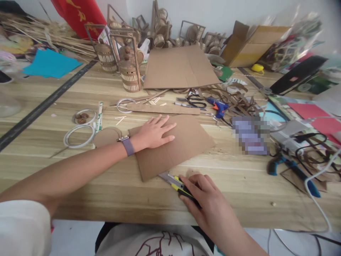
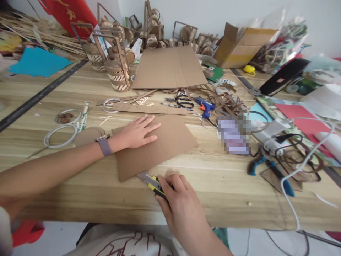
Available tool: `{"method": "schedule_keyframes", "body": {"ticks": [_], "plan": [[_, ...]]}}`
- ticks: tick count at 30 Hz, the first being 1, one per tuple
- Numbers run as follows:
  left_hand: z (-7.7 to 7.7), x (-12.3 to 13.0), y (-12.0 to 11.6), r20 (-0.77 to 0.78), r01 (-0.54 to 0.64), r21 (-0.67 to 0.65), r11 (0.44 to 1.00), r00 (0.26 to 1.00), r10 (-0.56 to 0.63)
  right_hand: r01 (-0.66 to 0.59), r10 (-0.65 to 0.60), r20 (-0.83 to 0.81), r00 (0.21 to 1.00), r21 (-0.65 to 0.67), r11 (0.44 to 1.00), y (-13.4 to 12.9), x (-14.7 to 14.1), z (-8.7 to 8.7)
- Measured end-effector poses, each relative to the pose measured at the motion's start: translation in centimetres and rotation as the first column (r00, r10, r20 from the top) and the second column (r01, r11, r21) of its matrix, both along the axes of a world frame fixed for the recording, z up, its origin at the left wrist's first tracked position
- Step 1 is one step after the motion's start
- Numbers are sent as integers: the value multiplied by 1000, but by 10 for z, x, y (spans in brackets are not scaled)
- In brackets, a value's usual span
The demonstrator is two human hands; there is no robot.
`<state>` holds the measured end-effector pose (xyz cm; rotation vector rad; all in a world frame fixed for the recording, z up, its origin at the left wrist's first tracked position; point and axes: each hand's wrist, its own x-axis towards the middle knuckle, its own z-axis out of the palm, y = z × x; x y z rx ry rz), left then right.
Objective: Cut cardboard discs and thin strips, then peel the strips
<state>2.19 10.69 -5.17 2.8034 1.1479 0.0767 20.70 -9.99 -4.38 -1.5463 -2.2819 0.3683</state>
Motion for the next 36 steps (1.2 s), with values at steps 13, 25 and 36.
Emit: {"method": "schedule_keyframes", "body": {"ticks": [13, 25, 36], "plan": [[1, 1, 0, 2, -9, -21, 1000, 1000, 9, -89, 89, -5, 996, -24, 996, 8, -12, 1], [2, 2, -3, -6, -28, -10, 1000, 1000, 28, -102, 102, -3, 995, -23, 995, 7, -17, 0], [-3, 1, 0, 19, -8, -9, 1000, 1000, 8, -236, 234, -26, 972, -105, 966, 26, -13, 6]]}}
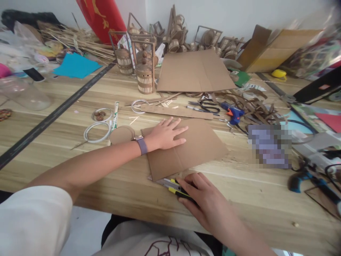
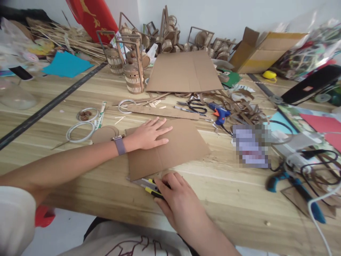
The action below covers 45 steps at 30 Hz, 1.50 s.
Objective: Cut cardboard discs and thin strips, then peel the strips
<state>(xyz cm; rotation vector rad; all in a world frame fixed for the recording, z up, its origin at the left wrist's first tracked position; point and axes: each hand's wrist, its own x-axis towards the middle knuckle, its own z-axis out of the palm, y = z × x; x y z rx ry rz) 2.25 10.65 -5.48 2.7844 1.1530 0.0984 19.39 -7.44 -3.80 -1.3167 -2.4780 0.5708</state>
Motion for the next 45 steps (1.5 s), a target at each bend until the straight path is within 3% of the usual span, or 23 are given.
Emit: {"method": "schedule_keyframes", "body": {"ticks": [12, 20, 27, 30, 32, 34, 35, 39, 41, 45], "plan": [[0, -2, 2, 39, 36, -24, 999, 999, -35, -162, 162, 43, 986, -8, 987, 26, 14, 6], [6, -4, 4, 35, 35, -47, 998, 999, -34, -185, 187, 113, 976, -36, 982, 6, 30, 15], [20, -15, -10, 87, -46, 13, 999, 995, 45, -63, 59, 66, 996, 48, 997, 2, 61, 16], [34, -35, -38, 166, -143, 55, 988, 977, 132, 201, -202, -8, 979, 141, 969, 22, 85, 17], [39, -54, -63, 214, -217, 24, 976, 955, 207, 427, -418, -88, 904, 151, 892, 42, 103, 13], [39, -71, -88, 213, -311, -60, 949, 924, 316, 585, -576, -128, 808, 48, 810, 62, 116, 6], [37, -78, -99, 202, -334, -120, 935, 914, 352, 607, -600, -133, 789, 14, 795, 71, 120, 2], [26, -89, -129, 262, -375, -346, 860, 841, 473, 601, -604, -156, 782, -72, 796, 85, 115, -9], [25, -88, -133, 305, -395, -488, 778, 758, 576, 604, -610, -171, 774, -89, 792, 84, 111, -8], [34, -85, -126, 353, -369, -741, 561, 497, 793, 616, -628, -213, 749, -127, 778, 76, 110, 3]]}}
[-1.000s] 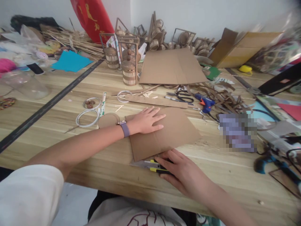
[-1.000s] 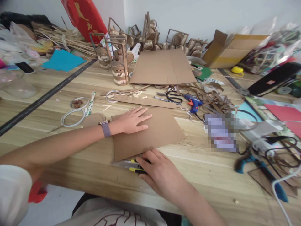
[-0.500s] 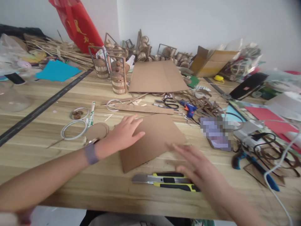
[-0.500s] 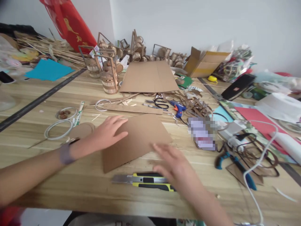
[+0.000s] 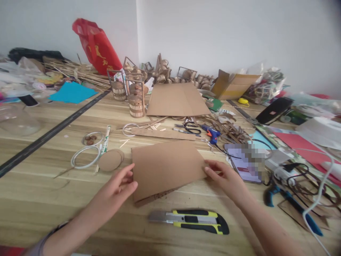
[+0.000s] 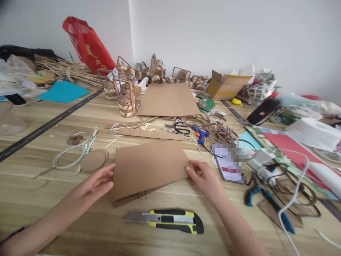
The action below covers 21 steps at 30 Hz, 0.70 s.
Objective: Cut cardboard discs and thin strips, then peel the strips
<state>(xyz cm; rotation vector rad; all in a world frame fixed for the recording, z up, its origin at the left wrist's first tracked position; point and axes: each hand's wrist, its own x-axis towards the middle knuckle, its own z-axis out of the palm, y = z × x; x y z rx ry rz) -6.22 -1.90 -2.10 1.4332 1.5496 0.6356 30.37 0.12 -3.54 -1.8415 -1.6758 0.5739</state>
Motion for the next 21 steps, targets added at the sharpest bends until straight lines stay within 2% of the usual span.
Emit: {"method": "schedule_keyframes", "body": {"ticks": [3, 7, 10, 13, 15, 17, 19, 21], "plan": [[8, 3, 15, 124, -100, -43, 994, 987, 104, -28, 28, -58, 998, 4, 1000, -3, 3, 5], [9, 12, 43, 317, -189, -91, 978, 925, 208, -84, 91, -86, 992, 84, 993, -4, 8, -3], [5, 15, 59, 439, -242, -158, 957, 851, 288, -117, 121, -16, 992, 164, 979, -7, 11, -9], [-1, 12, 66, 483, -229, -162, 960, 830, 279, -255, 243, 85, 966, 193, 948, -14, 6, -6], [-5, 9, 66, 483, -210, -155, 965, 836, 260, -417, 392, 155, 907, 184, 890, -16, -2, 0], [-9, 6, 64, 470, -198, -150, 969, 848, 246, -580, 515, 319, 796, 153, 800, -16, -12, 7], [-12, 5, 63, 452, -190, -143, 971, 861, 235, -678, 546, 520, 657, 89, 730, -13, -22, 12], [-13, 5, 62, 434, -187, -134, 973, 872, 227, -699, 525, 629, 573, 41, 714, -11, -30, 14]]}}
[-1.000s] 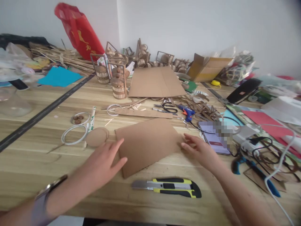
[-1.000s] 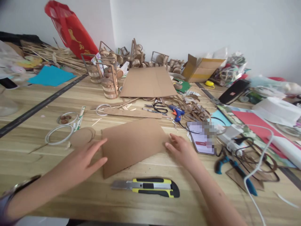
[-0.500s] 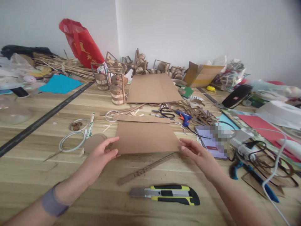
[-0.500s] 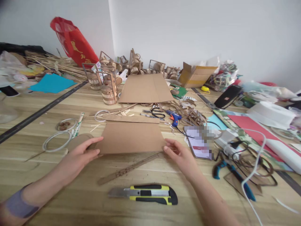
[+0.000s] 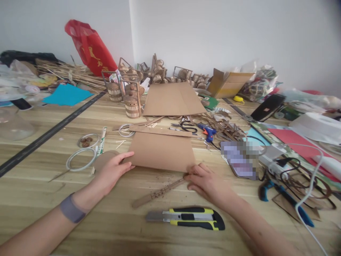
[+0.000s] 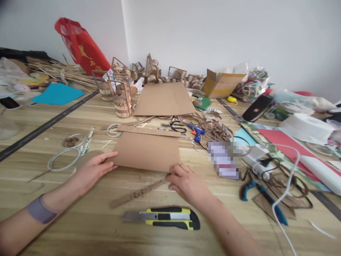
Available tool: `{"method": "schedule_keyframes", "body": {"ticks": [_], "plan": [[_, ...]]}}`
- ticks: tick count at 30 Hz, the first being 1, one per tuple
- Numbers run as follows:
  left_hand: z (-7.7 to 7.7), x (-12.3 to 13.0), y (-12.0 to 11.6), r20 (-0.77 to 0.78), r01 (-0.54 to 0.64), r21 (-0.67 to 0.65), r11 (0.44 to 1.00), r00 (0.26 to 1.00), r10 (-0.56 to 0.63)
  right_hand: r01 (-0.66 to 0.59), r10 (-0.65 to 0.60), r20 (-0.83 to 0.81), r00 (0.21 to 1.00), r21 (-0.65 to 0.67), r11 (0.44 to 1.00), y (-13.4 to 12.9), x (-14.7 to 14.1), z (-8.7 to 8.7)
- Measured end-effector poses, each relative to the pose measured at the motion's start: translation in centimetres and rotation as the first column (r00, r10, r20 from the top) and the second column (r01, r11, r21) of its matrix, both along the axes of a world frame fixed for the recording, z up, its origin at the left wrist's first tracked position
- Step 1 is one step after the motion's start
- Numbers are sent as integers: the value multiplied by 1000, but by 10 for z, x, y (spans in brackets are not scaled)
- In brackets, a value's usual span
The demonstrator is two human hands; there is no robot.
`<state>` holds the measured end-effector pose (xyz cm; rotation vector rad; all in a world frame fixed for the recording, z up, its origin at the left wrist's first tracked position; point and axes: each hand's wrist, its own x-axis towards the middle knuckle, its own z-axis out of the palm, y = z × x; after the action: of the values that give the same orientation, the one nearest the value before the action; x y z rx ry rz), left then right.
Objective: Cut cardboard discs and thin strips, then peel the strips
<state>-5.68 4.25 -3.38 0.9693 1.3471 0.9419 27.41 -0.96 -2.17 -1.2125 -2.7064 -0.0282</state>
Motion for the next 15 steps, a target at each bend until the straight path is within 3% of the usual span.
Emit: {"method": "schedule_keyframes", "body": {"ticks": [8, 15], "plan": [[0, -1, -2, -159, 54, 25, 998, 986, -50, -43, 37, 59, 998, 98, 994, -3, -2, -11], [3, 0, -1, -163, 62, -32, 998, 984, -67, -71, 71, 6, 997, 135, 988, -7, 1, -23]]}}
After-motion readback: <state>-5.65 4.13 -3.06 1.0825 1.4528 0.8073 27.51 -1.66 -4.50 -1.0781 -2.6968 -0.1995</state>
